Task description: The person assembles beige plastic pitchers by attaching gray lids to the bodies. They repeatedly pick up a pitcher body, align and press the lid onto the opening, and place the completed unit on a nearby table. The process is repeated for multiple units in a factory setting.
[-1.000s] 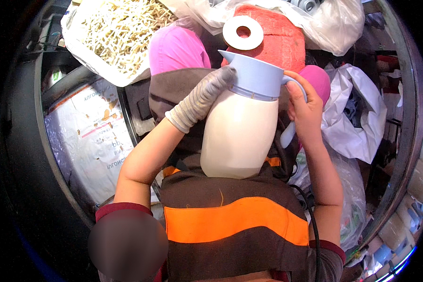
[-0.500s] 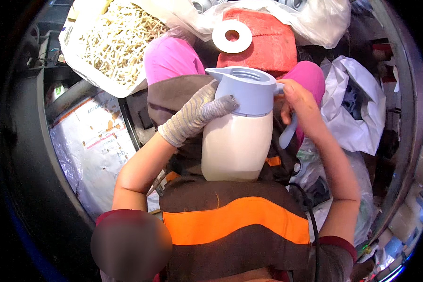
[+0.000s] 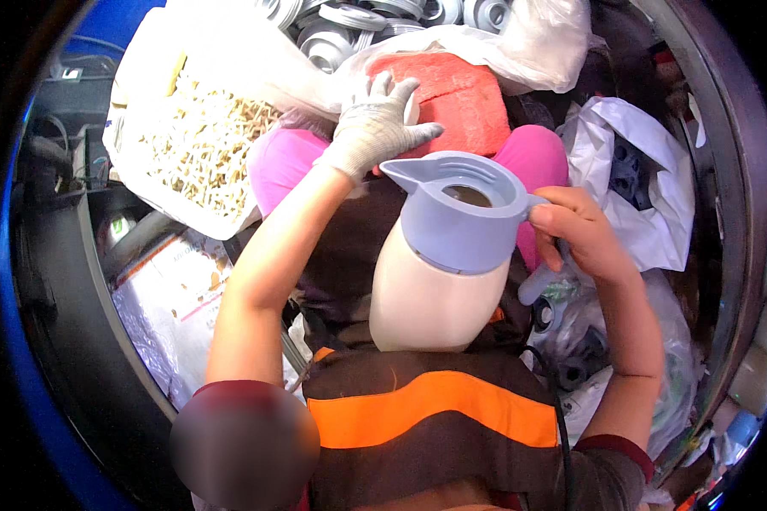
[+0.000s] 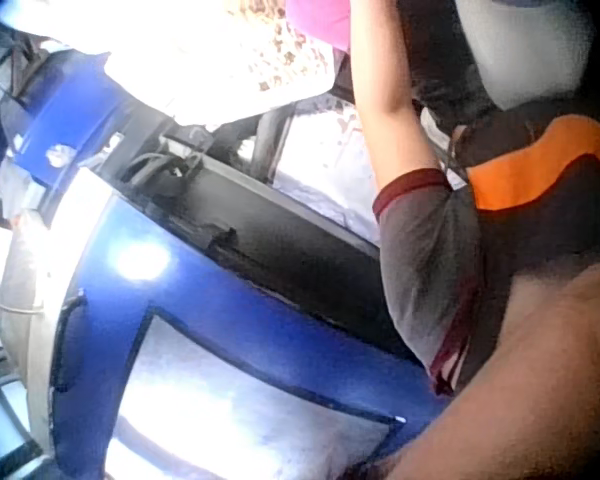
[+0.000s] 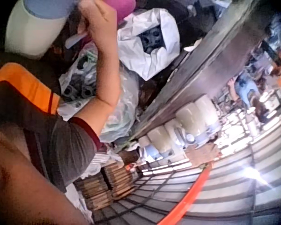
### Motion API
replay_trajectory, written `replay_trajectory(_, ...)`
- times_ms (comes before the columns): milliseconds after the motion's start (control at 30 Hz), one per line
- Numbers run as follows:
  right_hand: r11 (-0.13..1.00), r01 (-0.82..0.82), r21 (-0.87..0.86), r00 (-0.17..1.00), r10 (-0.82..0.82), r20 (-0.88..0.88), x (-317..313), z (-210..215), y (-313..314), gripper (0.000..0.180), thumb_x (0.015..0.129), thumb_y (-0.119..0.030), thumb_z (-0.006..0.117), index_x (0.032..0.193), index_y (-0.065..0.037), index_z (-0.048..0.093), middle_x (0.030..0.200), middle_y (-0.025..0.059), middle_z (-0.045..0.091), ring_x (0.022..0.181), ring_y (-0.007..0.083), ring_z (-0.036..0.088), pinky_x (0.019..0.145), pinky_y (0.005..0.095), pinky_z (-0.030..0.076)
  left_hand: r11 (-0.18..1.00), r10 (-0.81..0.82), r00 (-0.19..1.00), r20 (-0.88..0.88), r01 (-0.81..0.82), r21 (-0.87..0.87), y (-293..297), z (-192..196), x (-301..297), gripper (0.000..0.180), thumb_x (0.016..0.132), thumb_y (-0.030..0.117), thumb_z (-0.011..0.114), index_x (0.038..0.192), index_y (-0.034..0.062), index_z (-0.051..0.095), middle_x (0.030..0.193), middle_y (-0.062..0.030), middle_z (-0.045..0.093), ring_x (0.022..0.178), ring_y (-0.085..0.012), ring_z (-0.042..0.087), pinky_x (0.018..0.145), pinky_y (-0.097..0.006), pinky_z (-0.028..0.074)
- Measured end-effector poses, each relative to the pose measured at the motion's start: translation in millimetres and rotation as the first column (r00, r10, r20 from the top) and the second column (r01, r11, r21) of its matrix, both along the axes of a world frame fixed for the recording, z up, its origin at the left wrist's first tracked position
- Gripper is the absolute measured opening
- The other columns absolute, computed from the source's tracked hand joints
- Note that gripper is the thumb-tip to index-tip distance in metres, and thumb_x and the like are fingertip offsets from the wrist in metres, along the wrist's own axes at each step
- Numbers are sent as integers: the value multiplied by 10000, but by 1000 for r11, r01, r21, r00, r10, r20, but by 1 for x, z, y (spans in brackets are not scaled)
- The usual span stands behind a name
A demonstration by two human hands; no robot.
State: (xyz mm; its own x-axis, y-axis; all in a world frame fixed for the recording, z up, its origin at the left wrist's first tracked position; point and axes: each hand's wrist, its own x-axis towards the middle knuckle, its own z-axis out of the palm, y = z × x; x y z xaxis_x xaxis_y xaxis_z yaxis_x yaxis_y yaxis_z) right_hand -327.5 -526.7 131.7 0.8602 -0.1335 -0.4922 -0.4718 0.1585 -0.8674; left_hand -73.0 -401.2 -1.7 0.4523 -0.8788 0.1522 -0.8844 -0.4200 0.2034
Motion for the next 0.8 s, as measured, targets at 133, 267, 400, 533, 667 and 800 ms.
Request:
replay_trajectory(133, 998, 54, 12, 998, -54, -41, -13, -6, 3, 337, 896, -323, 554, 716, -40, 576, 527, 23, 528, 460, 89, 523, 436, 217, 374, 996, 51, 998, 29, -53, 67, -12, -13, -4, 744, 702, 474, 705, 1334, 190, 434, 1362, -203, 388, 1246, -404, 393, 998, -521, 349)
replay_trajectory(267, 999, 53, 13, 998, -53, -29, -16, -30, 5, 342, 899, -332, 551, 778, -18, 617, 531, 26, 537, 457, 88, 524, 435, 215, 379, 991, 101, 991, -91, -108, -73, -1, -13, 5, 667, 683, 483, 714, 1244, 186, 510, 1312, -190, 446, 1185, -393, 437, 974, -521, 358)
replay_trajectory(400, 999, 50, -16, 999, -50, 2, -3, -15, 3, 349, 904, -347, 541, 795, -24, 619, 531, 29, 552, 454, 85, 525, 433, 208, 382, 939, 67, 964, -258, -148, -309, 19, 15, 27, 650, 697, 410, 734, 1233, 106, 527, 1202, -220, 532, 1118, -361, 513, 945, -426, 427)
replay_trajectory(533, 970, 166, -176, 976, -137, 169, 6, 9, -21, 330, 901, -348, 542, 822, -39, 623, 540, 36, 578, 464, 71, 528, 436, 198, 382, 799, -40, 729, -683, -387, -460, 40, 70, 48, 573, 779, 301, 723, 1235, 20, 519, 1024, -122, 618, 943, -191, 591, 854, -296, 470)
replay_trajectory(667, 839, 296, -457, 911, -103, 399, 40, 26, -33, 341, 884, -345, 573, 834, -14, 638, 603, 50, 617, 529, 75, 561, 499, 209, 414, 690, -279, 701, -657, -330, -645, 45, 156, 38, 566, 812, 250, 696, 1278, 16, 476, 1018, -94, 611, 906, -127, 590, 789, -247, 488)
replay_trajectory(800, 447, 519, -729, 745, 181, 642, 76, -27, -35, 412, 842, -320, 630, 1111, -8, 638, 823, 141, 669, 681, 190, 655, 660, 299, 501, 801, -301, 737, -606, -150, -580, 12, 214, 4, 595, 775, 237, 706, 1298, 55, 487, 1160, -120, 568, 1021, -204, 575, 892, -333, 468)
